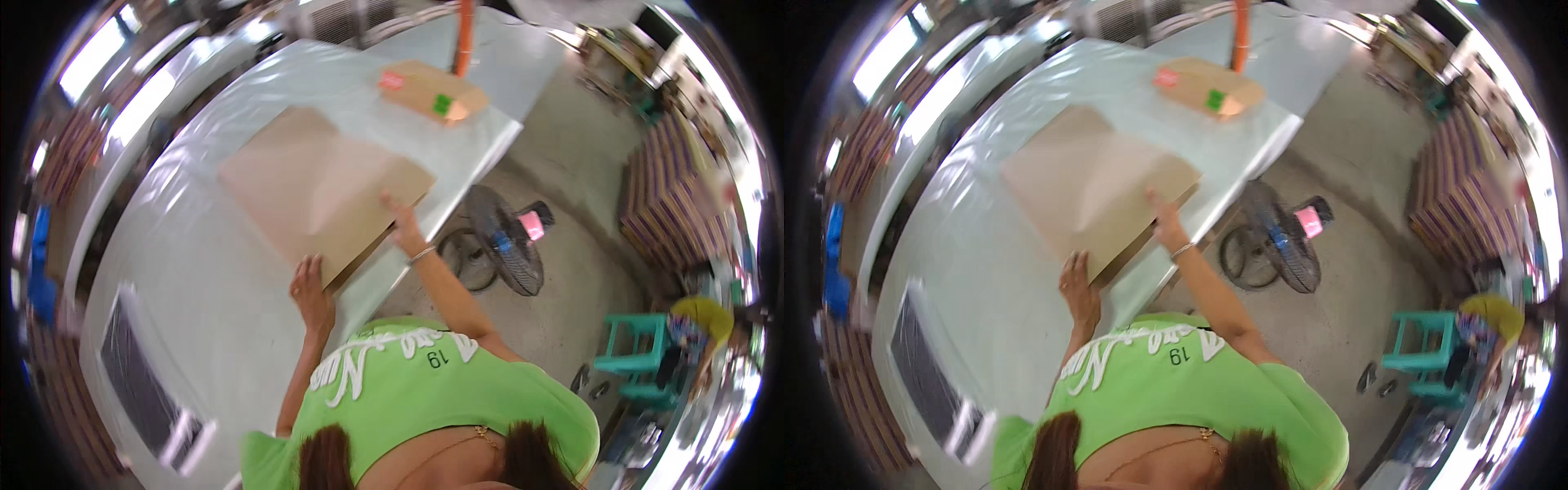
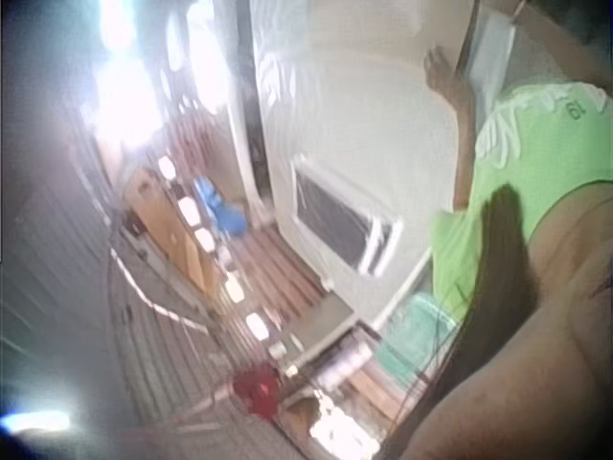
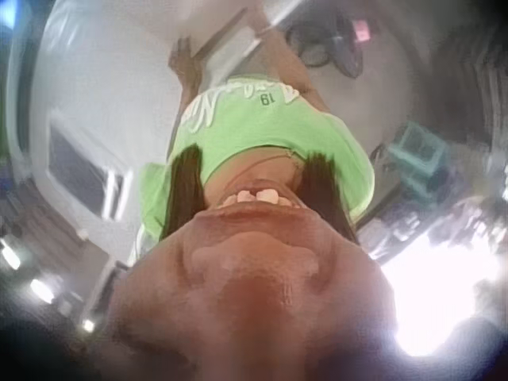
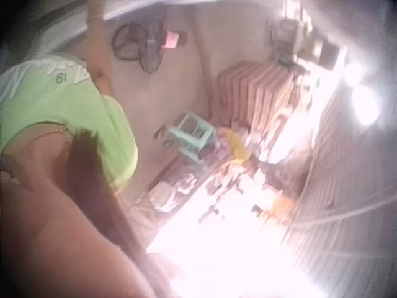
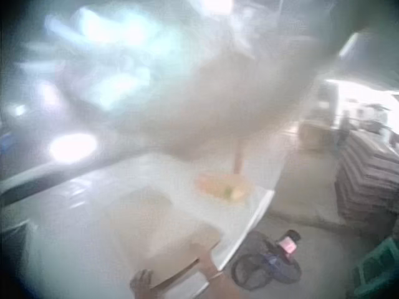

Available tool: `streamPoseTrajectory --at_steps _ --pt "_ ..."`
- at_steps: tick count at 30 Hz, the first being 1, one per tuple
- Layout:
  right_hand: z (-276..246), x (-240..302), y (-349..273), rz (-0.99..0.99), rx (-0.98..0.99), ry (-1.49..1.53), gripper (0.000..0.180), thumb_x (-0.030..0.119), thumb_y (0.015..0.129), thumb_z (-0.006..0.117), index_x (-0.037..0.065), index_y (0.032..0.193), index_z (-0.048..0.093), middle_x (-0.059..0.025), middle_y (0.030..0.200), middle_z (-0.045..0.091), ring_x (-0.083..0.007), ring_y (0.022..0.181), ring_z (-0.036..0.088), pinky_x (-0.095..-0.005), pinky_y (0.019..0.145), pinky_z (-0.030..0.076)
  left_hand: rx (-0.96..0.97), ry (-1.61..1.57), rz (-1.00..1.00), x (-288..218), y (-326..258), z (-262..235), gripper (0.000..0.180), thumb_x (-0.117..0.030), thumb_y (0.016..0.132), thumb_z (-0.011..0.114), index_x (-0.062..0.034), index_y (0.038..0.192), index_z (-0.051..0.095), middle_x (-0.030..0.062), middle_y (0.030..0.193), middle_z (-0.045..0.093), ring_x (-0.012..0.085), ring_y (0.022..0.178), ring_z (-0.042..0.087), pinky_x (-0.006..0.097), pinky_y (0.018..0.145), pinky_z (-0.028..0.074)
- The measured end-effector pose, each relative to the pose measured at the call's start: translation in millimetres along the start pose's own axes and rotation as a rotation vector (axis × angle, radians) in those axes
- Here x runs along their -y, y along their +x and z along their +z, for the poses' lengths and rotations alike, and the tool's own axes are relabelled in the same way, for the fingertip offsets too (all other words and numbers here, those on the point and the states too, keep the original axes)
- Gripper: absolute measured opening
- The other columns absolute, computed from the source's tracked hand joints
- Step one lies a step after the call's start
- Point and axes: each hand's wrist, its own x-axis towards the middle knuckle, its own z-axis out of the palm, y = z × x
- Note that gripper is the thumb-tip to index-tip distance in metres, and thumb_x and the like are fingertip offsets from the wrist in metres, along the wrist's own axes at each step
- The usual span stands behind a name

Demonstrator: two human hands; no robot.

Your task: The person wraps large black flat panels in plastic film by hand, positioning them on a table and smoothing the film, and then handles a large square of brown paper.

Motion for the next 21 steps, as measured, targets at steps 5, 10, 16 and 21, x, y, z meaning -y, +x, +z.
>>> streamPoseTrajectory --at_steps 5,10,16,21 --pt "96 26 -42 -0.101 0.178 -0.254 0.027 0.024 0.085 0.067 0.004 0.103 0.061 -0.0034 0.097 0.062 -0.0178 0.094 0.059 -0.033 0.081 0.051 0.018 -0.252 -0.044 22 -24 -40 0.057 -0.032 0.092 0.05 -0.0136 0.143 0.03 0.0129 0.141 0.033 0.0293 0.132 0.029 0.046 0.106 0.022" --pt "200 18 -124 -0.195 0.497 -0.77 0.027 0.019 0.087 0.064 0.001 0.107 0.061 -0.006 0.096 0.064 -0.0188 0.089 0.06 -0.0339 0.079 0.049 -0.159 -0.912 -0.342 81 -31 -99 0.063 -0.051 0.094 0.034 -0.0128 0.143 0.029 0.0131 0.141 0.033 0.0296 0.129 0.033 0.046 0.105 0.026" --pt "240 -52 -189 -0.533 0.978 -1.049 0.043 0.008 0.082 0.06 0.012 0.124 0.055 -0.0146 0.114 0.059 -0.0304 0.091 0.059 -0.0355 0.079 0.048 -0.236 -1.66 -0.418 127 -45 -212 0.079 -0.07 0.089 0.025 -0.0131 0.143 0.03 0.0123 0.143 0.033 0.0309 0.128 0.036 0.05 0.107 0.025" --pt "232 -145 -246 -0.717 1.025 -1.359 0.055 0.005 0.08 0.045 0.024 0.131 0.05 -0.0083 0.107 0.06 -0.0257 0.094 0.061 -0.0376 0.077 0.052 -0.298 -1.916 -0.6 192 -100 -267 0.096 -0.076 0.08 0.038 -0.0029 0.142 0.027 0.0156 0.149 0.025 0.031 0.136 0.026 0.05 0.111 0.022"
